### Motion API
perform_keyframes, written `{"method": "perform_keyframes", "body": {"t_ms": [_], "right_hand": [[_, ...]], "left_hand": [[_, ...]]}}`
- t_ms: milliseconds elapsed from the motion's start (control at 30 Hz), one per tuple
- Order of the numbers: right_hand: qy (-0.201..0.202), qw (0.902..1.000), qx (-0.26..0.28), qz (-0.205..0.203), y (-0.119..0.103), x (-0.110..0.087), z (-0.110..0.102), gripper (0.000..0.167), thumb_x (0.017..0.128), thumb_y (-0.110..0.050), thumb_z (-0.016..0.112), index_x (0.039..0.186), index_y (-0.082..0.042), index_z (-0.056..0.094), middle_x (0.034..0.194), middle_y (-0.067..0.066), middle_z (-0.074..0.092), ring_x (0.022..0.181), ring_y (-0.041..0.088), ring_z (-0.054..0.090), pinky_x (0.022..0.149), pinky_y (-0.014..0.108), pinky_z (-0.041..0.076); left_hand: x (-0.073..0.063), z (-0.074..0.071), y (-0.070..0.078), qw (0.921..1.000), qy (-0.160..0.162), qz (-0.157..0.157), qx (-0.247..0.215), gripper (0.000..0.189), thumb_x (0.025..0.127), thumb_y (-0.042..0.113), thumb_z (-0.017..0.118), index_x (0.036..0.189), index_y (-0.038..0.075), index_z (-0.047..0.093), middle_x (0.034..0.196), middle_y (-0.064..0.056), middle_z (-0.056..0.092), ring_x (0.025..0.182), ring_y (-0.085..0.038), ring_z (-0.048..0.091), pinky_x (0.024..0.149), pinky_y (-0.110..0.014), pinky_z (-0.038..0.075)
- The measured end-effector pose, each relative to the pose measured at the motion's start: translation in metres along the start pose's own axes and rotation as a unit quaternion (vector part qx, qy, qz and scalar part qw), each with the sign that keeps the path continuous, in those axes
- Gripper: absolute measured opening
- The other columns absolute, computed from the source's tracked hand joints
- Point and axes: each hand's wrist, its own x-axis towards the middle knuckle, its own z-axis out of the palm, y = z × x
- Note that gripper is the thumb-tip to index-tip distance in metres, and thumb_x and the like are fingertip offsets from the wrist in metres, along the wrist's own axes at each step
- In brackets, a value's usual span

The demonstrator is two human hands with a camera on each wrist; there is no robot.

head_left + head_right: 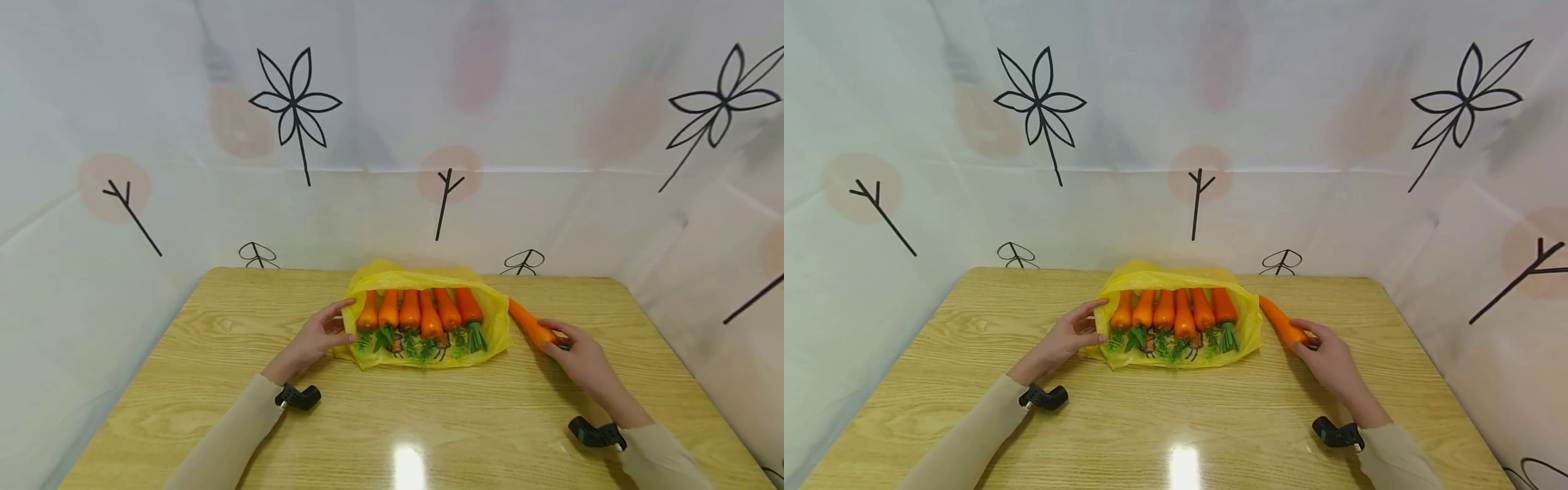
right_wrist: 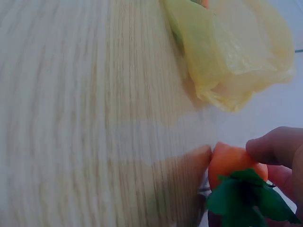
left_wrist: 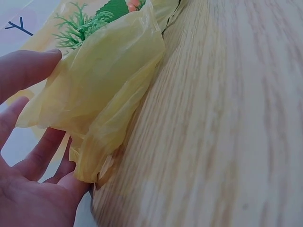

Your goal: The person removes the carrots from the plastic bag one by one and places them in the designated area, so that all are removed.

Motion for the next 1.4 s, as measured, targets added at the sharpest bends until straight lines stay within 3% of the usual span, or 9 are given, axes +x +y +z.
{"method": "perform_keyframes", "body": {"t_ms": [67, 133, 333, 833, 1133, 1400], "right_hand": [[-0.004, 1.0000, 0.005, 0.003, 0.001, 0.003, 0.002, 0.050, 0.100, -0.028, 0.063, 0.141, -0.001, 0.053, 0.140, 0.030, 0.049, 0.115, 0.046, 0.055, 0.083, 0.042, 0.053], [-0.006, 0.9999, 0.011, 0.007, 0.002, 0.006, 0.003, 0.053, 0.100, -0.032, 0.063, 0.142, -0.001, 0.052, 0.140, 0.028, 0.050, 0.117, 0.045, 0.055, 0.088, 0.042, 0.052], [-0.011, 0.9983, 0.049, 0.030, 0.005, 0.016, 0.007, 0.059, 0.100, -0.039, 0.061, 0.145, -0.002, 0.050, 0.139, 0.026, 0.052, 0.117, 0.039, 0.055, 0.080, 0.013, 0.044], [-0.015, 0.9903, 0.125, 0.057, 0.008, 0.032, 0.016, 0.066, 0.100, -0.042, 0.060, 0.149, -0.002, 0.043, 0.144, 0.027, 0.046, 0.127, 0.039, 0.046, 0.081, 0.008, 0.039], [0.005, 0.9920, 0.111, 0.060, 0.005, 0.029, 0.019, 0.064, 0.100, -0.041, 0.060, 0.148, -0.001, 0.045, 0.142, 0.027, 0.049, 0.123, 0.037, 0.049, 0.089, 0.020, 0.043], [0.011, 0.9887, 0.133, 0.068, 0.003, 0.029, 0.022, 0.066, 0.099, -0.041, 0.061, 0.149, -0.001, 0.043, 0.143, 0.027, 0.047, 0.126, 0.037, 0.047, 0.081, 0.008, 0.040]], "left_hand": [[-0.001, 0.000, 0.000, 1.0000, -0.001, 0.000, 0.001, 0.069, 0.092, 0.006, 0.071, 0.153, 0.016, 0.039, 0.139, -0.019, 0.044, 0.118, -0.035, 0.053, 0.090, -0.034, 0.051], [-0.001, 0.000, 0.001, 1.0000, -0.001, 0.000, 0.002, 0.069, 0.093, 0.007, 0.071, 0.153, 0.015, 0.039, 0.139, -0.019, 0.044, 0.118, -0.034, 0.053, 0.090, -0.034, 0.050], [-0.001, 0.000, 0.005, 1.0000, -0.004, 0.000, 0.002, 0.069, 0.093, 0.007, 0.072, 0.153, 0.016, 0.039, 0.145, -0.019, 0.041, 0.123, -0.037, 0.051, 0.093, -0.038, 0.049], [0.001, 0.000, 0.004, 0.9999, -0.009, 0.005, -0.005, 0.070, 0.093, 0.006, 0.071, 0.154, 0.013, 0.038, 0.141, -0.021, 0.043, 0.121, -0.039, 0.052, 0.092, -0.036, 0.049], [0.000, 0.000, 0.002, 1.0000, -0.005, 0.008, -0.003, 0.070, 0.092, 0.006, 0.072, 0.153, 0.014, 0.039, 0.140, -0.020, 0.045, 0.119, -0.038, 0.054, 0.091, -0.032, 0.050], [0.000, 0.000, 0.003, 1.0000, 0.000, 0.005, 0.000, 0.069, 0.092, 0.006, 0.071, 0.153, 0.014, 0.039, 0.141, -0.020, 0.045, 0.118, -0.037, 0.054, 0.090, -0.032, 0.050]]}}
